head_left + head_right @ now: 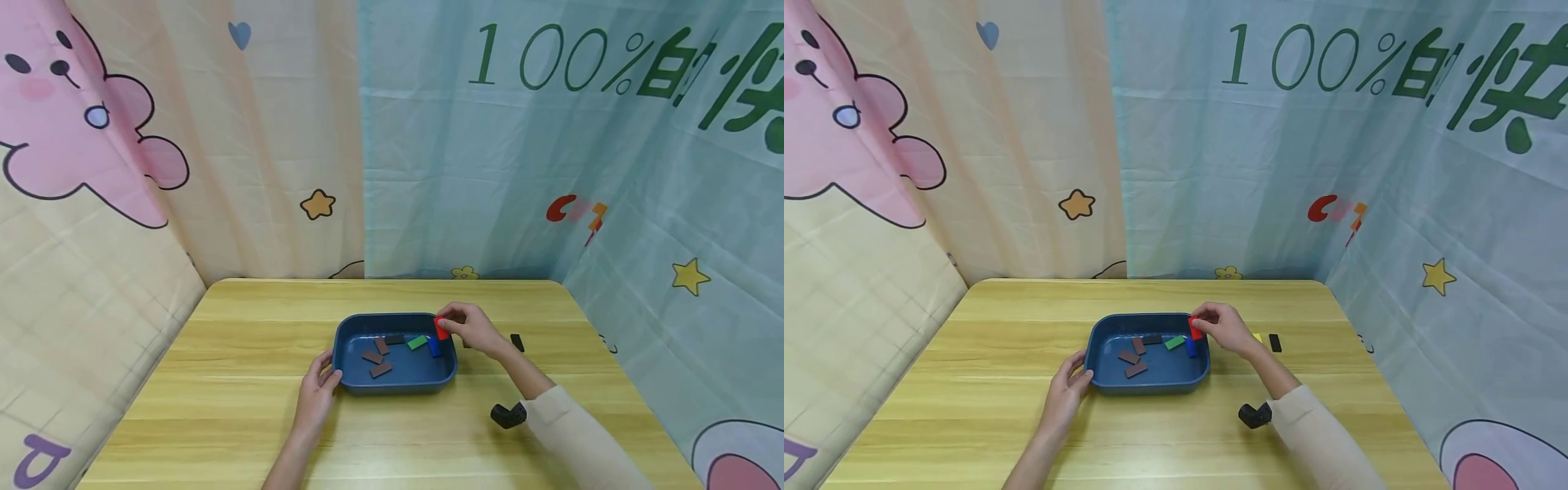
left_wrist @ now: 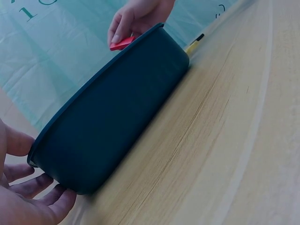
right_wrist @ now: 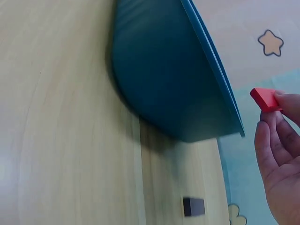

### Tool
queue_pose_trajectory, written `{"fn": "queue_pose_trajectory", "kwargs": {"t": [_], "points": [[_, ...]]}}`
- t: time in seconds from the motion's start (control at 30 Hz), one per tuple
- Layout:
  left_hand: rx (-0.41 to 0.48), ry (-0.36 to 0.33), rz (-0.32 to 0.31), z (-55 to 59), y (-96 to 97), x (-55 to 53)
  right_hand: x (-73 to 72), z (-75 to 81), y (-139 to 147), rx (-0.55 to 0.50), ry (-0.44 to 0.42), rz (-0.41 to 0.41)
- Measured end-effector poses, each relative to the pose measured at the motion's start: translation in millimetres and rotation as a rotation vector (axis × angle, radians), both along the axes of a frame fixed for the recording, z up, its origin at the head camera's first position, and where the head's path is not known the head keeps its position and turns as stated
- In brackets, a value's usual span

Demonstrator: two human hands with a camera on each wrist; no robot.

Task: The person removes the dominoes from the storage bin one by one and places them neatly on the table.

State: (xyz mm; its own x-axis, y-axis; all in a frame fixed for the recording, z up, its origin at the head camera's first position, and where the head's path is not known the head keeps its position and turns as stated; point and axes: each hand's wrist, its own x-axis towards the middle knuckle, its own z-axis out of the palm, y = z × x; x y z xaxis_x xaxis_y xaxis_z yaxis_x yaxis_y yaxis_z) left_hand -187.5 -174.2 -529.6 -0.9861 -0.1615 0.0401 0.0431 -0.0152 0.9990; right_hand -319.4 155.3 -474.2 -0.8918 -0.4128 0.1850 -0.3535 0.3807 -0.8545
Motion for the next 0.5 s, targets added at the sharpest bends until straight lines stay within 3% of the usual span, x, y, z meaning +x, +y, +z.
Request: {"fn": "queue_pose_trajectory", "kwargs": {"t": [0.27,0.37,0.5], "points": [[-0.002,0.006,-0.003,2.6,-2.0,1.5,5.5,0.7,23,-0.002,-0.027,-0.038],[-0.011,0.003,-0.001,2.1,-1.4,1.6,17.1,11.2,28,0.013,-0.042,-0.018],[-0.012,0.000,0.003,1.8,-0.2,1.3,18.8,3.3,42,0.004,-0.069,-0.008]]}}
